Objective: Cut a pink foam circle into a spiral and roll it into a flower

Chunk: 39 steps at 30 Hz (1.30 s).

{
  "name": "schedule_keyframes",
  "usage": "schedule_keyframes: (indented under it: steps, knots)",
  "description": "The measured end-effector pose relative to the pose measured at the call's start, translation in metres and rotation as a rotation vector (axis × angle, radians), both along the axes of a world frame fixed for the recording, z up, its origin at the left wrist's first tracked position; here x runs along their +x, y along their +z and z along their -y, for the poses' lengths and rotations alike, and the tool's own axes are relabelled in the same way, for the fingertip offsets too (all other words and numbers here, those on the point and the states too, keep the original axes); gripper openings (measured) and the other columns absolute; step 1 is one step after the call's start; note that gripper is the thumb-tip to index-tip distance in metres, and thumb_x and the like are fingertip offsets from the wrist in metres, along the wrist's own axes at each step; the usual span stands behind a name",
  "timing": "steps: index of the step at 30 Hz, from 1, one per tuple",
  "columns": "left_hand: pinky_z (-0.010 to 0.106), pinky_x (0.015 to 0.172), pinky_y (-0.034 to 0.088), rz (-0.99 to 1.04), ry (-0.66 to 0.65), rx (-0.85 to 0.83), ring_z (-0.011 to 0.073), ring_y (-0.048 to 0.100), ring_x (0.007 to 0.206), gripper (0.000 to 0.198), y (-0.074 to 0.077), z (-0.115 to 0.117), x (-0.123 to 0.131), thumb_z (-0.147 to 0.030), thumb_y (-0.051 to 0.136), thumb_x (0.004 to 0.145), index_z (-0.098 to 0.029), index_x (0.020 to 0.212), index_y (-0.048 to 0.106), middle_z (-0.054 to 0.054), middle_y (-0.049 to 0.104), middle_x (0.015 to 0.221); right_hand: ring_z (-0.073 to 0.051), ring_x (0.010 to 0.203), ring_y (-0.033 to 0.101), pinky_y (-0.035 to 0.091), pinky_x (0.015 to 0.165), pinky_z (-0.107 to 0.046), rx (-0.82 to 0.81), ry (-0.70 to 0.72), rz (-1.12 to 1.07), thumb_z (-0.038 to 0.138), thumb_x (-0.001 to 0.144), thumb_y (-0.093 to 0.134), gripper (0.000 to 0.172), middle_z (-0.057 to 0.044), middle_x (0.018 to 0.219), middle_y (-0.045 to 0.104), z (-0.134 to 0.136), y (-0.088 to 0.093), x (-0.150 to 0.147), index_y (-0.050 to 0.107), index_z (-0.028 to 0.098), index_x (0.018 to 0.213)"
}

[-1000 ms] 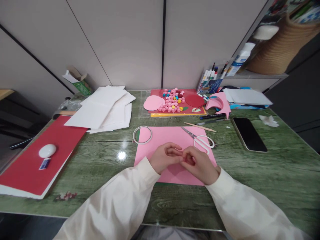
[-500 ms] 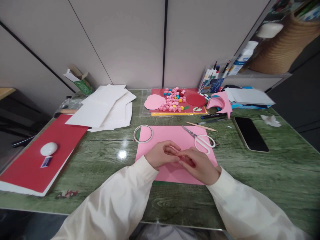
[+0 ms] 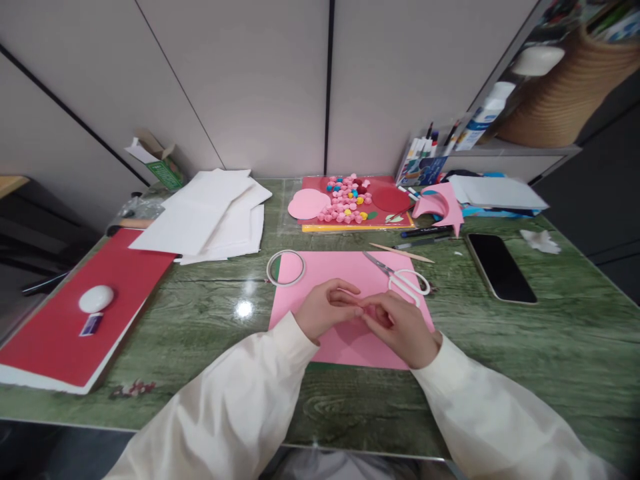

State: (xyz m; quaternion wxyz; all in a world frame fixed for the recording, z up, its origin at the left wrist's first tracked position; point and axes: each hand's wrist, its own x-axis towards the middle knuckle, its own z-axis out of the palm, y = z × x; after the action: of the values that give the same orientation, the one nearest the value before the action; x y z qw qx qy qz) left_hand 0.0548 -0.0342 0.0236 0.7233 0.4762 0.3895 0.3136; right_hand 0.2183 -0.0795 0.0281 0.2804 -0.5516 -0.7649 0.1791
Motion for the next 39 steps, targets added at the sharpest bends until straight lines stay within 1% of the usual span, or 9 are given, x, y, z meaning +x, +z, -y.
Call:
schedule_keyframes:
  steps: [6,13,17,21,27,30,33,36,39]
  knots:
    - [0.026,0.068,0.047,0.003,-0.012,0.020,0.0129,0.060,0.071,0.037,0.003,0.001,0.002,-0.019,0.074,0.051,-0.013,0.083,0.056,0.003,0.062,0.072,-0.013,0.055,0.047,0.033,0.051,-0.022,-0.024,0.005,-0.013,0.021,0.075,0.055,0.004,0.003,0.055,0.048,0.000,0.003,-0.001,0.053,0.020,0.078]
    - [0.027,0.069,0.046,0.019,-0.021,0.020,0.0130,0.060,0.072,0.035,0.001,0.004,0.003,-0.018,0.074,0.052,-0.013,0.082,0.057,0.003,0.063,0.072,-0.014,0.056,0.046,0.032,0.050,-0.022,-0.010,0.013,-0.006,0.019,0.072,0.055,0.007,0.002,0.056,0.047,0.000,-0.001,-0.001,0.048,0.020,0.070]
    - [0.026,0.066,0.046,0.032,0.018,-0.023,0.0125,0.060,0.068,0.036,0.002,0.004,0.003,-0.019,0.074,0.052,-0.014,0.084,0.056,0.002,0.063,0.069,-0.014,0.056,0.046,0.033,0.051,-0.022,-0.033,0.017,-0.025,0.024,0.075,0.055,0.006,0.002,0.057,0.048,0.001,0.002,-0.002,0.051,0.020,0.075]
    - [0.027,0.064,0.047,0.068,0.028,-0.090,0.0112,0.060,0.062,0.038,0.003,0.002,0.001,-0.020,0.073,0.056,-0.014,0.089,0.054,0.002,0.065,0.070,-0.013,0.054,0.046,0.033,0.051,-0.023,-0.026,0.038,-0.066,0.022,0.076,0.053,0.009,0.003,0.055,0.045,0.001,0.007,-0.002,0.053,0.019,0.085]
    - [0.027,0.060,0.047,0.093,-0.085,-0.161,0.0117,0.061,0.057,0.042,0.004,-0.003,-0.005,-0.020,0.073,0.054,-0.014,0.091,0.054,0.003,0.066,0.069,-0.013,0.056,0.047,0.036,0.055,-0.024,-0.049,0.077,-0.084,0.023,0.080,0.049,0.014,0.001,0.058,0.051,0.001,0.009,-0.001,0.056,0.020,0.092]
    - [0.026,0.059,0.047,0.079,-0.142,-0.167,0.0114,0.060,0.055,0.043,0.006,-0.005,-0.009,-0.019,0.074,0.053,-0.013,0.090,0.054,0.003,0.066,0.067,-0.014,0.059,0.047,0.037,0.058,-0.026,-0.070,0.162,-0.069,0.021,0.082,0.047,0.019,-0.001,0.064,0.057,0.001,0.007,-0.001,0.057,0.021,0.099]
    - [0.025,0.057,0.047,0.053,-0.162,-0.164,0.0110,0.060,0.054,0.042,0.008,-0.007,-0.010,-0.018,0.074,0.052,-0.012,0.088,0.054,0.003,0.065,0.064,-0.015,0.063,0.048,0.038,0.061,-0.027,-0.092,0.236,-0.059,0.019,0.083,0.044,0.024,-0.003,0.074,0.063,0.000,0.004,-0.001,0.056,0.022,0.104]
    - [0.025,0.058,0.047,0.032,-0.152,-0.138,0.0114,0.060,0.055,0.041,0.006,-0.007,-0.010,-0.020,0.074,0.053,-0.012,0.089,0.054,0.003,0.065,0.066,-0.016,0.064,0.048,0.038,0.061,-0.027,-0.086,0.213,-0.047,0.019,0.083,0.044,0.022,-0.003,0.075,0.063,0.000,0.002,-0.002,0.057,0.022,0.100]
    - [0.027,0.062,0.048,0.042,-0.117,-0.105,0.0127,0.062,0.060,0.040,0.002,-0.006,-0.008,-0.022,0.073,0.056,-0.013,0.090,0.054,0.005,0.066,0.071,-0.015,0.059,0.047,0.037,0.058,-0.025,-0.069,0.137,-0.038,0.021,0.082,0.047,0.017,-0.001,0.063,0.057,-0.001,0.003,-0.002,0.058,0.022,0.095]
